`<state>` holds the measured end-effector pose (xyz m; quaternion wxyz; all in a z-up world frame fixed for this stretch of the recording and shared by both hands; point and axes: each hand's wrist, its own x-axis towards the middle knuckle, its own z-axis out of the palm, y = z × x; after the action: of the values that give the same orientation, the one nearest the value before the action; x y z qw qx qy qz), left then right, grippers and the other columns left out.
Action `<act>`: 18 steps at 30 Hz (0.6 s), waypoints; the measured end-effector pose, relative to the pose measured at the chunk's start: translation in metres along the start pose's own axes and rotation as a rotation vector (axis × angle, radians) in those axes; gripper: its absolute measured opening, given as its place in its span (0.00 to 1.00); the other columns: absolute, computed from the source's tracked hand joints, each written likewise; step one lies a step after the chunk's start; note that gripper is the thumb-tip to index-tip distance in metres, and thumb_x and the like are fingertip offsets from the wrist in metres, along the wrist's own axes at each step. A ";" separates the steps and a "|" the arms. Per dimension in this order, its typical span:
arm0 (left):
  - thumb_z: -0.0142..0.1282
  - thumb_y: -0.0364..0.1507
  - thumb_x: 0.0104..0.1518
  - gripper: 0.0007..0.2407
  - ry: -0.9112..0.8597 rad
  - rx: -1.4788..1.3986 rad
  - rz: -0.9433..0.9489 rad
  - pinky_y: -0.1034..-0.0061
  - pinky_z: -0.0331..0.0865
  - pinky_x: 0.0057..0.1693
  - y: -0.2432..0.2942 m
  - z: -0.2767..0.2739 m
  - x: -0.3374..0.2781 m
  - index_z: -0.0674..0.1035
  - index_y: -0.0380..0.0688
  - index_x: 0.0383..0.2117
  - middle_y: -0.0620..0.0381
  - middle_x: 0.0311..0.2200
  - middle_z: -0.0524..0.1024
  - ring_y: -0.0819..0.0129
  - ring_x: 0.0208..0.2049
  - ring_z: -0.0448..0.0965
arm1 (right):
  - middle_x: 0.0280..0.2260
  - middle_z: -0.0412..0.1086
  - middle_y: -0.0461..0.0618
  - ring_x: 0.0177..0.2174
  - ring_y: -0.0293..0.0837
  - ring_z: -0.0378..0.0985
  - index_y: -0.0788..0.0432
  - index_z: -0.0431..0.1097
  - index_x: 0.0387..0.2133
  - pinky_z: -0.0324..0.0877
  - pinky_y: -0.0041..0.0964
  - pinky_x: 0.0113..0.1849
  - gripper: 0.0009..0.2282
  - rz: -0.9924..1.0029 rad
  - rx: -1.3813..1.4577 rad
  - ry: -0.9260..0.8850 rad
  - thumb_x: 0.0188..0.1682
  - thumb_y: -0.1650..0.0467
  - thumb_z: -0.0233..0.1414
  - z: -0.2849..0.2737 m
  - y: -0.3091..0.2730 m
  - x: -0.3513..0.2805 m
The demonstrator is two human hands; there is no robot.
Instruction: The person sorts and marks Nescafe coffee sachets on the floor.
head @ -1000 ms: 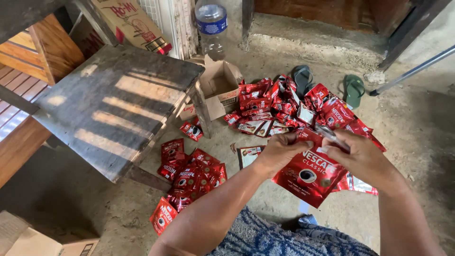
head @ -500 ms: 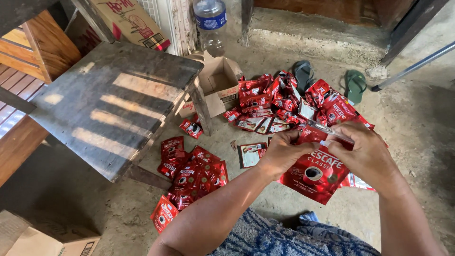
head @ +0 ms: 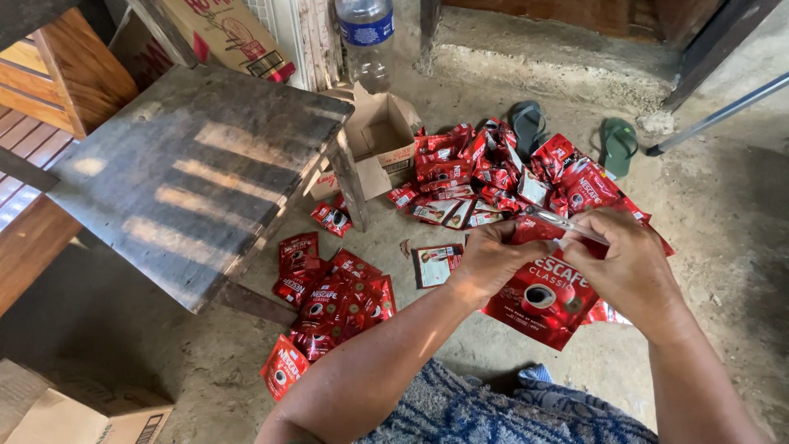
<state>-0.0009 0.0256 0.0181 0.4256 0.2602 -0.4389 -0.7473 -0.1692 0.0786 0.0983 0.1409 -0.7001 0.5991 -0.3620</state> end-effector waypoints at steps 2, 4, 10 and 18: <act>0.64 0.22 0.55 0.11 0.015 0.010 -0.012 0.80 0.76 0.43 0.000 0.000 0.000 0.82 0.36 0.45 0.55 0.36 0.83 0.77 0.33 0.80 | 0.28 0.72 0.53 0.28 0.46 0.76 0.66 0.71 0.32 0.70 0.39 0.34 0.05 -0.012 -0.005 0.005 0.42 0.77 0.56 0.001 0.001 0.000; 0.64 0.22 0.55 0.11 0.036 0.005 -0.032 0.80 0.76 0.42 0.000 -0.001 0.000 0.82 0.35 0.44 0.55 0.35 0.83 0.77 0.32 0.80 | 0.29 0.72 0.53 0.30 0.47 0.76 0.65 0.71 0.32 0.70 0.40 0.35 0.06 -0.085 0.000 0.031 0.41 0.77 0.56 0.002 0.002 0.000; 0.63 0.22 0.56 0.10 0.060 0.052 0.004 0.81 0.74 0.38 -0.002 0.001 0.001 0.83 0.33 0.42 0.56 0.34 0.83 0.78 0.31 0.79 | 0.28 0.72 0.54 0.31 0.48 0.75 0.66 0.70 0.29 0.69 0.42 0.37 0.06 -0.073 -0.056 0.037 0.40 0.78 0.57 0.003 -0.005 -0.003; 0.63 0.22 0.55 0.09 0.088 0.190 0.031 0.81 0.70 0.33 0.001 0.000 0.002 0.83 0.32 0.41 0.56 0.31 0.82 0.80 0.27 0.75 | 0.29 0.73 0.53 0.32 0.48 0.76 0.63 0.70 0.29 0.70 0.42 0.37 0.05 -0.038 -0.082 0.036 0.41 0.76 0.58 0.001 -0.008 -0.006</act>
<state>-0.0014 0.0241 0.0187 0.4295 0.3251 -0.4926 -0.6835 -0.1628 0.0859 0.1000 0.0941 -0.7100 0.6023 -0.3525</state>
